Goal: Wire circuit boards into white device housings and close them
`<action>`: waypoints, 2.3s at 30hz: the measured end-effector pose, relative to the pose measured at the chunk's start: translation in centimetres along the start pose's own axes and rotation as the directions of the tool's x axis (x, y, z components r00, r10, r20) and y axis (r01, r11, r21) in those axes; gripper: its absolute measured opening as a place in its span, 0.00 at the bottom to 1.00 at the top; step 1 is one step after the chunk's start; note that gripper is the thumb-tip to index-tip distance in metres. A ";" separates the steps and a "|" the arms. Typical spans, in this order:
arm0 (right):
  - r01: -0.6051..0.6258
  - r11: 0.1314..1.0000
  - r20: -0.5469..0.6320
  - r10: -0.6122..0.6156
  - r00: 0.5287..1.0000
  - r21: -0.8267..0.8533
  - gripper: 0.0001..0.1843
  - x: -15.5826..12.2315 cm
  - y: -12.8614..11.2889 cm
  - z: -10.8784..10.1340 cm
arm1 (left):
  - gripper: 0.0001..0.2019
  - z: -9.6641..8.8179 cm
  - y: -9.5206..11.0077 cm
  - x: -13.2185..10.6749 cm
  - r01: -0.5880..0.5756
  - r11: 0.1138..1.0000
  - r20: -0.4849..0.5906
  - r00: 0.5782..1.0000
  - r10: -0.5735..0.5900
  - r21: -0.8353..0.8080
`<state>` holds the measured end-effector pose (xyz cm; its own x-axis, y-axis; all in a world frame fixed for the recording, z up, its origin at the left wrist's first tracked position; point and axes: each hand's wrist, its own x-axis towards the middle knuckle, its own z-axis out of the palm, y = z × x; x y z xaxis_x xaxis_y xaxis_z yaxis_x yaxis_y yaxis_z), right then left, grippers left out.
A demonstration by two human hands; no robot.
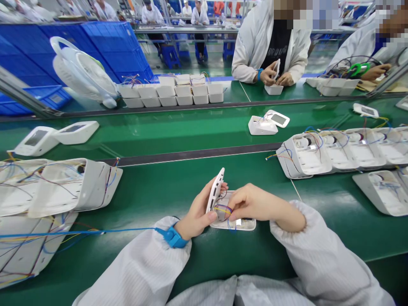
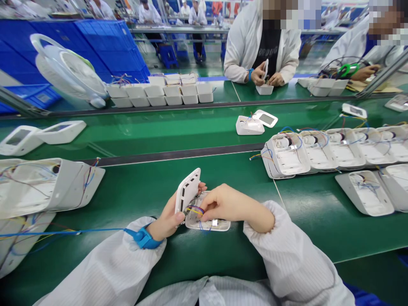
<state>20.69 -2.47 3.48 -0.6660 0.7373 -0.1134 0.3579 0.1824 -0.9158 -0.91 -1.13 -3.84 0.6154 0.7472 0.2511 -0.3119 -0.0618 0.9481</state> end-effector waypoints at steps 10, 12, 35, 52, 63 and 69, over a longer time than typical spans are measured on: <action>-0.050 0.644 -0.192 -0.152 0.970 -0.763 0.06 0.8 1.1 0.7 | 0.42 0.9 0.2 0.1 -0.075 0.969 0.027 0.997 0.071 0.234; -0.105 0.622 -0.222 -0.114 0.968 -0.776 0.07 0.7 1.0 0.9 | 0.44 0.9 0.1 0.2 -0.092 0.946 0.031 0.996 0.086 0.312; -0.146 0.884 -0.175 0.246 0.953 0.445 0.23 2.0 3.6 -0.5 | 0.50 0.0 2.2 1.3 -0.291 0.533 0.402 0.910 -0.101 0.794; -0.302 0.953 -0.652 0.249 0.716 0.032 0.27 2.0 3.0 1.8 | 0.44 1.1 1.2 0.4 -0.211 0.239 0.165 0.966 0.198 0.948; -0.128 0.966 -0.640 -0.046 0.767 -0.224 0.27 1.6 3.3 1.6 | 0.15 -0.2 4.1 1.2 0.140 0.774 -0.149 0.987 -0.060 0.617; -0.223 0.929 -0.718 -0.063 0.693 -0.297 0.25 1.9 2.8 2.5 | 0.12 0.4 4.5 1.1 0.105 0.686 -0.145 0.989 0.001 0.720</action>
<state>18.84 -2.18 -0.29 -0.0136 0.9666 0.2561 0.6750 0.1978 -0.7108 -1.38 -0.84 0.76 0.5039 0.8350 0.2213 0.3718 -0.4408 0.8170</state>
